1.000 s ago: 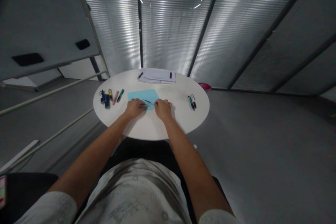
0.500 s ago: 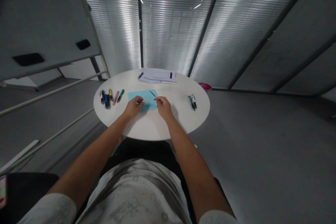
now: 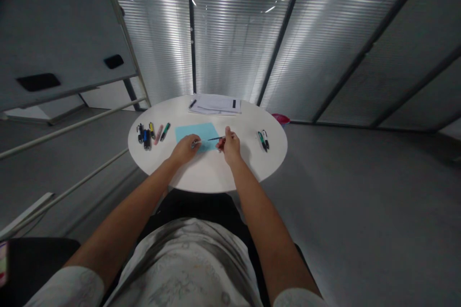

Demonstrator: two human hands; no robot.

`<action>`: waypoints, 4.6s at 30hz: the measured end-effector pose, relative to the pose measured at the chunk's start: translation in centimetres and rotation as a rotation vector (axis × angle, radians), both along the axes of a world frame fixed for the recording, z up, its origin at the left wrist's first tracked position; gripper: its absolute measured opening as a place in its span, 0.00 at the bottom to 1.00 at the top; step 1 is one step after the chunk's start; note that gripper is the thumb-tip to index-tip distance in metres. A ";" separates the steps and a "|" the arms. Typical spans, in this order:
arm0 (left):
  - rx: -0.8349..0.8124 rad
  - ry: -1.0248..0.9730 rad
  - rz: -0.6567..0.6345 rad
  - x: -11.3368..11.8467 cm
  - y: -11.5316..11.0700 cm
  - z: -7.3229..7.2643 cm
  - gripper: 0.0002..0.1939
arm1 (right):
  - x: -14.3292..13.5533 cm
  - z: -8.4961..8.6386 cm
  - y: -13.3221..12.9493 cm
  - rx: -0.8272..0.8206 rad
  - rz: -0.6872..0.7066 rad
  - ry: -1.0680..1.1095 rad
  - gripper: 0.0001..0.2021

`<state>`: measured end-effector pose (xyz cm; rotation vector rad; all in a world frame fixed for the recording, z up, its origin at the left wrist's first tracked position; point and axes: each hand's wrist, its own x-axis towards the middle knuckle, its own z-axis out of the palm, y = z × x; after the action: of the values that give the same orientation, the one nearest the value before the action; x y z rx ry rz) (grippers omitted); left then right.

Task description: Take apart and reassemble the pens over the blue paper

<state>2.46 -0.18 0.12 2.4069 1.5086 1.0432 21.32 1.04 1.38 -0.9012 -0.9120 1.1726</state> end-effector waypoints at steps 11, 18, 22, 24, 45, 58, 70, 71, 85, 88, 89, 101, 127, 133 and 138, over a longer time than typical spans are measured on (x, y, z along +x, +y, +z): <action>0.016 0.008 0.009 0.2 -0.5 0.2 0.11 | 0.2 1.2 -0.7 -0.067 0.133 0.037 0.21; 0.032 0.033 -0.019 0.3 -0.6 0.2 0.14 | -0.2 0.3 -0.3 -0.004 0.121 0.042 0.15; 0.027 0.042 -0.026 0.5 -0.7 0.3 0.15 | -0.3 0.2 -0.6 -0.046 0.224 -0.028 0.12; 0.038 0.048 -0.039 0.5 -0.7 0.3 0.15 | -0.4 0.2 -0.8 -0.044 0.241 -0.041 0.11; 0.034 0.004 -0.055 0.4 -0.6 0.1 0.15 | -0.4 -0.1 -0.8 0.011 0.369 0.120 0.09; 0.053 0.020 -0.082 0.3 -0.8 0.2 0.14 | -0.6 -0.4 -0.8 -0.057 0.380 0.039 0.12; 0.080 -0.034 -0.100 0.3 -0.5 -0.3 0.15 | -0.4 -0.6 -0.4 -0.054 0.330 0.101 0.08; 0.082 -0.036 -0.101 0.3 -0.5 -0.3 0.15 | -0.4 -0.6 -0.4 -0.051 0.323 0.105 0.08; 0.060 -0.008 -0.100 0.3 -0.7 0.1 0.14 | -0.6 -0.1 -0.9 -0.080 0.344 0.016 0.10; 0.048 -0.004 -0.114 0.3 -0.8 0.2 0.13 | -0.7 -0.1 -1.0 -0.099 0.356 -0.037 0.10; 0.048 -0.004 -0.118 0.3 -0.9 0.2 0.13 | -0.8 -0.1 -1.0 -0.101 0.360 -0.050 0.10; 0.059 -0.021 -0.148 0.2 -0.6 -0.2 0.15 | -0.7 0.0 -1.0 -0.081 0.360 -0.105 0.18; 0.059 -0.004 -0.122 0.2 -0.8 -0.1 0.16 | -0.3 0.3 -1.0 -0.123 0.480 -0.048 0.15; 0.038 -0.017 -0.101 0.3 -0.8 0.0 0.16 | -0.3 0.0 -0.9 -0.113 0.449 -0.064 0.15; 0.023 -0.064 -0.063 0.3 -0.7 -0.2 0.17 | -0.4 -0.1 -0.8 -0.105 0.359 -0.023 0.14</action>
<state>2.72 -0.92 -0.03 2.3951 1.3995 1.1186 20.97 0.25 1.28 -0.8570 -1.0683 1.5313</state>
